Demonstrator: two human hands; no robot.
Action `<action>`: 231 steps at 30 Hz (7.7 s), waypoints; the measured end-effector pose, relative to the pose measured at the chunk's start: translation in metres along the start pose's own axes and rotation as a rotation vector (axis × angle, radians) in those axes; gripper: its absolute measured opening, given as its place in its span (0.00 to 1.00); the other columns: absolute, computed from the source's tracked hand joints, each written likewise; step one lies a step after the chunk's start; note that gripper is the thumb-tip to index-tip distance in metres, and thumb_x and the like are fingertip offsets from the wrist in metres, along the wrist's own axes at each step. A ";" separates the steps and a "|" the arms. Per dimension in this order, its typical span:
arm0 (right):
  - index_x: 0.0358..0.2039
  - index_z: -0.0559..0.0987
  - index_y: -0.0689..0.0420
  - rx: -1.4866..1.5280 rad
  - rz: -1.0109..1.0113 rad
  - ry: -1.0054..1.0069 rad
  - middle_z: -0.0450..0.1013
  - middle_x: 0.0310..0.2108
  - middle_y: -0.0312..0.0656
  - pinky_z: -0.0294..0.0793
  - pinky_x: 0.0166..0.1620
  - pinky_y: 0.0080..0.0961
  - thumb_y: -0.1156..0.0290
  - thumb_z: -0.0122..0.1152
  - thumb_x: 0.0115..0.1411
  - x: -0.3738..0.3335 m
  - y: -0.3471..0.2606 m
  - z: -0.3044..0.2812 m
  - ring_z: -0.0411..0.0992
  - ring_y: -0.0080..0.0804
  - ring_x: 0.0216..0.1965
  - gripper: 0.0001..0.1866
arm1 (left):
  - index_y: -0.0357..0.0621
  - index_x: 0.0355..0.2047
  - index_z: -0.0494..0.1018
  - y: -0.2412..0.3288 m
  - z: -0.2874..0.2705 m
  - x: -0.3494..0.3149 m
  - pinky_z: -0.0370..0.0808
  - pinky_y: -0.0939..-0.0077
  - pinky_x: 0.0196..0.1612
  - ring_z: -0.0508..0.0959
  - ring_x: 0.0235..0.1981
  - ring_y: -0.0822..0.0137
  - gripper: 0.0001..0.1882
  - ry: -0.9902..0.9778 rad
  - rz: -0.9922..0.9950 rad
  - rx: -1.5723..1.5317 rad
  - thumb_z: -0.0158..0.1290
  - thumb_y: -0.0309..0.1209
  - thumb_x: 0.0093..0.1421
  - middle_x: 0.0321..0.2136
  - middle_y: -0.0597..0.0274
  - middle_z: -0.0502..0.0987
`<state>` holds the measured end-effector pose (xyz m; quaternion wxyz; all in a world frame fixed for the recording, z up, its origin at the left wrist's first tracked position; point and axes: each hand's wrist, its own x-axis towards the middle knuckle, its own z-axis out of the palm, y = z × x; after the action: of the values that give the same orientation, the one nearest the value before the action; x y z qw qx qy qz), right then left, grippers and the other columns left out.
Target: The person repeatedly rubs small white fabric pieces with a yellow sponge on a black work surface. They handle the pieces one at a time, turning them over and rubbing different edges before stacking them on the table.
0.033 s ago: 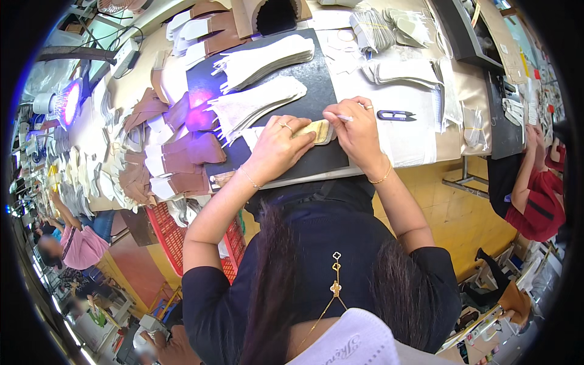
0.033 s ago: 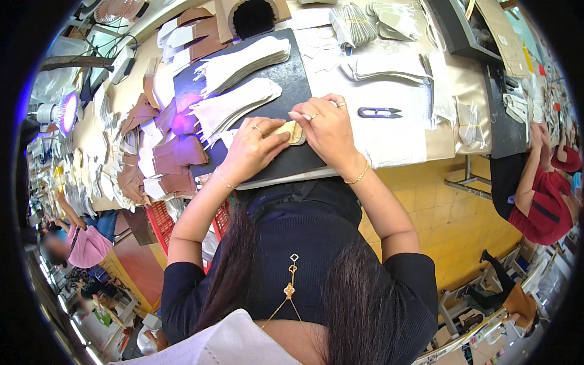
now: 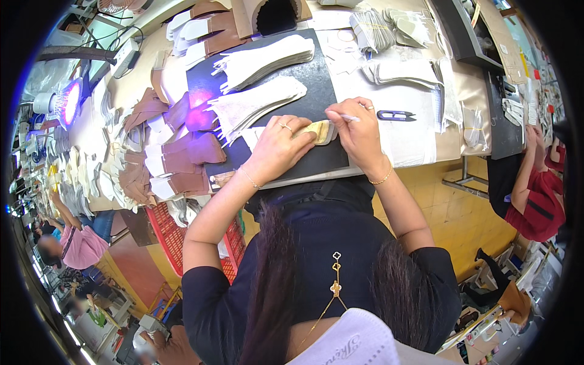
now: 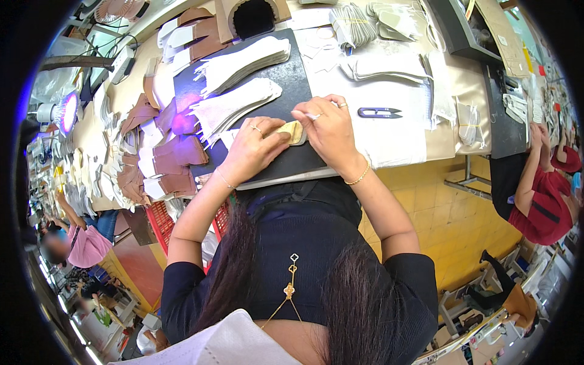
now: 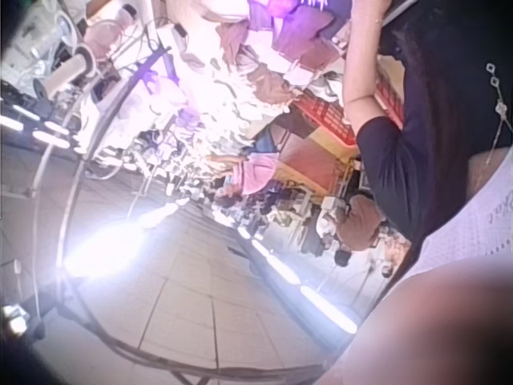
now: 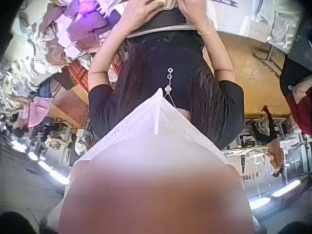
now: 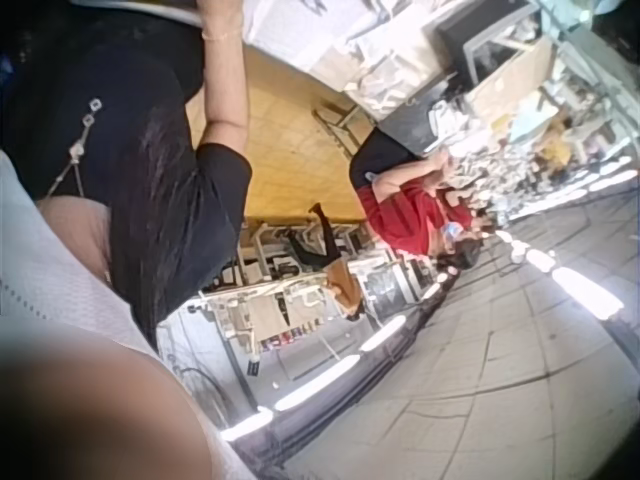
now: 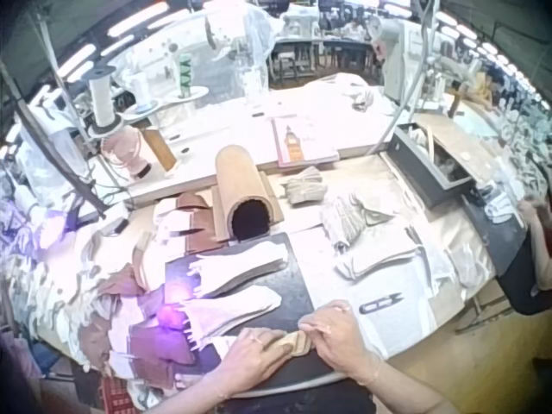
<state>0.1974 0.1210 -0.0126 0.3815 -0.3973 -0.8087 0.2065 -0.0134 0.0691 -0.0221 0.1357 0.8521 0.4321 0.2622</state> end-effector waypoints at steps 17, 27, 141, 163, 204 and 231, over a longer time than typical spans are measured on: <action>0.41 0.77 0.58 0.230 -0.102 -0.024 0.76 0.36 0.45 0.77 0.37 0.35 0.76 0.63 0.63 -0.039 0.002 0.024 0.77 0.45 0.35 0.07 | 0.43 0.46 0.78 0.017 -0.128 -0.016 0.81 0.67 0.36 0.82 0.38 0.57 0.21 0.332 -0.143 0.183 0.68 0.20 0.51 0.46 0.53 0.75; 0.42 0.79 0.60 0.393 0.038 0.064 0.76 0.37 0.47 0.77 0.42 0.31 0.70 0.56 0.70 -0.039 0.000 0.013 0.77 0.42 0.38 0.08 | 0.49 0.42 0.82 -0.044 -0.069 0.026 0.74 0.60 0.51 0.80 0.45 0.58 0.13 0.097 -0.060 0.278 0.66 0.33 0.56 0.45 0.60 0.81; 0.34 0.81 0.60 0.317 0.130 -0.096 0.81 0.36 0.43 0.72 0.51 0.37 0.70 0.59 0.68 -0.034 0.008 -0.012 0.77 0.41 0.41 0.08 | 0.44 0.39 0.83 0.043 0.030 -0.012 0.74 0.64 0.43 0.78 0.41 0.59 0.14 0.182 -0.207 0.157 0.68 0.30 0.51 0.47 0.58 0.81; 0.44 0.77 0.61 0.603 0.293 0.020 0.74 0.40 0.42 0.75 0.53 0.31 0.63 0.46 0.76 -0.017 0.010 -0.008 0.80 0.35 0.44 0.15 | 0.45 0.39 0.80 0.038 0.031 -0.019 0.73 0.60 0.47 0.77 0.44 0.56 0.13 0.215 -0.076 0.099 0.66 0.29 0.53 0.46 0.56 0.79; 0.47 0.75 0.62 0.512 0.217 0.064 0.74 0.42 0.46 0.76 0.51 0.30 0.65 0.44 0.77 -0.040 0.019 -0.012 0.79 0.36 0.45 0.14 | 0.44 0.36 0.83 0.036 0.030 -0.010 0.75 0.63 0.45 0.78 0.42 0.57 0.11 0.192 -0.263 -0.001 0.68 0.30 0.51 0.45 0.58 0.81; 0.31 0.79 0.59 0.082 -0.078 -0.275 0.78 0.29 0.40 0.71 0.47 0.36 0.69 0.62 0.65 -0.001 0.015 -0.008 0.75 0.41 0.35 0.07 | 0.45 0.39 0.83 0.041 0.030 -0.008 0.73 0.64 0.46 0.77 0.45 0.58 0.12 0.150 -0.250 0.089 0.65 0.32 0.54 0.46 0.58 0.80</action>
<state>0.2113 0.1296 -0.0176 0.2908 -0.3176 -0.8591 0.2766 0.0269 0.0386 -0.0305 0.0966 0.7750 0.5549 0.2866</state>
